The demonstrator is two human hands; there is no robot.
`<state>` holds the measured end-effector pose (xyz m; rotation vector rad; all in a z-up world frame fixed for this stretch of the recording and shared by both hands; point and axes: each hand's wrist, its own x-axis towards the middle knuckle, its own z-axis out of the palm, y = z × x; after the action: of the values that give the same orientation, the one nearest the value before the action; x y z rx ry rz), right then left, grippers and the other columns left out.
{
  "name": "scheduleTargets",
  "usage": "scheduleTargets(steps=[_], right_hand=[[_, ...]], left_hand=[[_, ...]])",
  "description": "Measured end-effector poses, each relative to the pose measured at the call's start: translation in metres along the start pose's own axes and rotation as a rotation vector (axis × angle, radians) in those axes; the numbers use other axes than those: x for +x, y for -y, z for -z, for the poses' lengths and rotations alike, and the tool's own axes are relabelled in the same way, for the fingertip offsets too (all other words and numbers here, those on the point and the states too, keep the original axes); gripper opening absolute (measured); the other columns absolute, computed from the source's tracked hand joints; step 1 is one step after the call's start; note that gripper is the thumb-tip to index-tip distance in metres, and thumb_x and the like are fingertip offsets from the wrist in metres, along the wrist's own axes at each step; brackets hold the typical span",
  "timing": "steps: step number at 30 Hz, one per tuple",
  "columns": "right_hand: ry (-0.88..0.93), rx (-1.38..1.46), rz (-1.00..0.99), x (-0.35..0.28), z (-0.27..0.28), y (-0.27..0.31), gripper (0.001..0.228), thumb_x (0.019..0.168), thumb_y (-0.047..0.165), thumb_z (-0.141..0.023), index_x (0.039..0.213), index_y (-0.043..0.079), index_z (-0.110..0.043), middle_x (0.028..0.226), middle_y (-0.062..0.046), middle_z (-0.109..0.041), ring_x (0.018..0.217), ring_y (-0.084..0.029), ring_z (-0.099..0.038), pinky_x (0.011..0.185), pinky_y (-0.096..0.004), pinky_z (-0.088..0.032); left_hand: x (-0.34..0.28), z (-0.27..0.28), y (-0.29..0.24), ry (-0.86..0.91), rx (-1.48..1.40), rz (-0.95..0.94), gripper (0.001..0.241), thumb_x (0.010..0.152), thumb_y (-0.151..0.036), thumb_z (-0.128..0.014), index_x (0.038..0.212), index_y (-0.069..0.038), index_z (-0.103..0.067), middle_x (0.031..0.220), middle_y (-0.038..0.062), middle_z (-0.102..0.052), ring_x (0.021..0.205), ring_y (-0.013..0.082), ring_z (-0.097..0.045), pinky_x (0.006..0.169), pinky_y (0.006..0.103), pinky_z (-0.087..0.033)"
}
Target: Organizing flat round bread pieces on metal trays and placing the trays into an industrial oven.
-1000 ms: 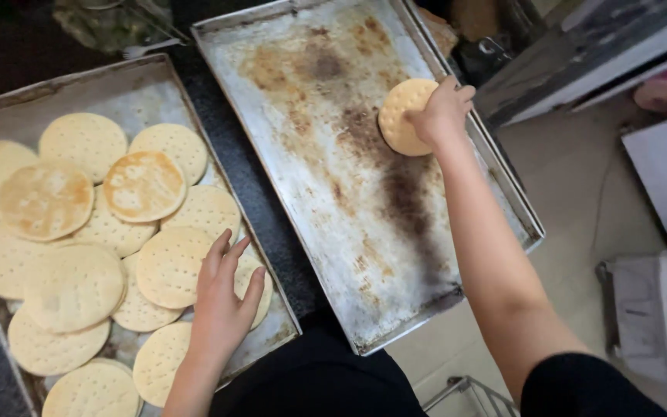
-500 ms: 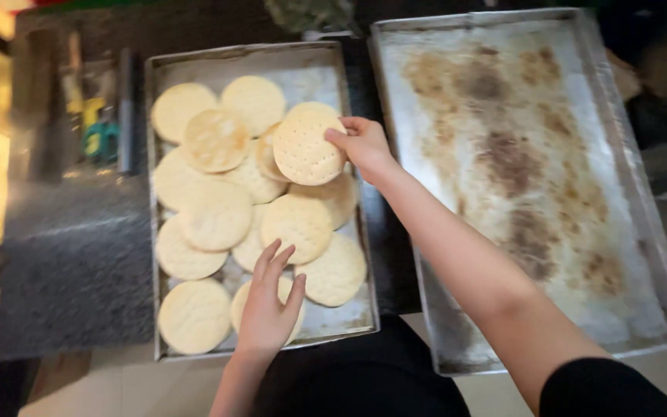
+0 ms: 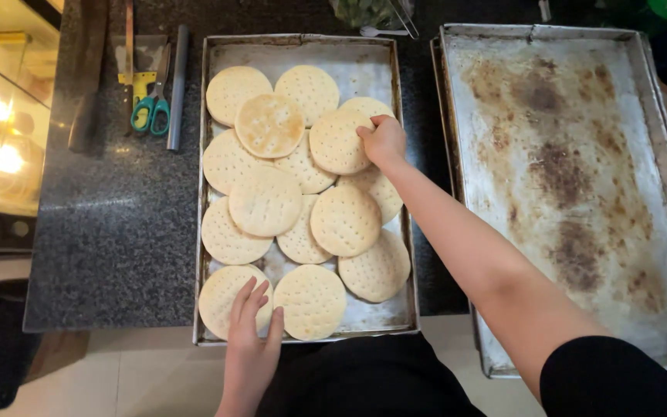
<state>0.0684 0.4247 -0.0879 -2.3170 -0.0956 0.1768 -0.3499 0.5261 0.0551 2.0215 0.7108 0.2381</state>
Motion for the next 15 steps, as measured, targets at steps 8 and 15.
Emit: scheduleTargets(steps=[8, 15], right_hand=[[-0.399, -0.074, 0.226, -0.08, 0.021, 0.006, 0.05, 0.073, 0.027, -0.09, 0.109, 0.002, -0.066, 0.104, -0.021, -0.064, 0.092, -0.036, -0.064, 0.08, -0.044, -0.054], [-0.119, 0.838, -0.245, -0.3, 0.059, -0.023, 0.049, 0.11, 0.042, -0.052, 0.125, 0.001, -0.074, 0.105, -0.013, -0.075, 0.093, -0.018, -0.067, 0.086, -0.034, -0.056]], left_hand=[[0.043, 0.012, -0.009, 0.247, -0.046, -0.237, 0.044, 0.093, -0.011, -0.066, 0.135, 0.001, -0.059, 0.147, 0.02, -0.054, 0.127, 0.0342, -0.06, 0.105, 0.0409, -0.046], [0.058, -0.053, -0.08, 0.658, -0.243, -0.507, 0.032, 0.103, -0.013, -0.055, 0.132, -0.001, -0.064, 0.145, 0.017, -0.062, 0.141, 0.0346, -0.054, 0.119, 0.0445, -0.038]])
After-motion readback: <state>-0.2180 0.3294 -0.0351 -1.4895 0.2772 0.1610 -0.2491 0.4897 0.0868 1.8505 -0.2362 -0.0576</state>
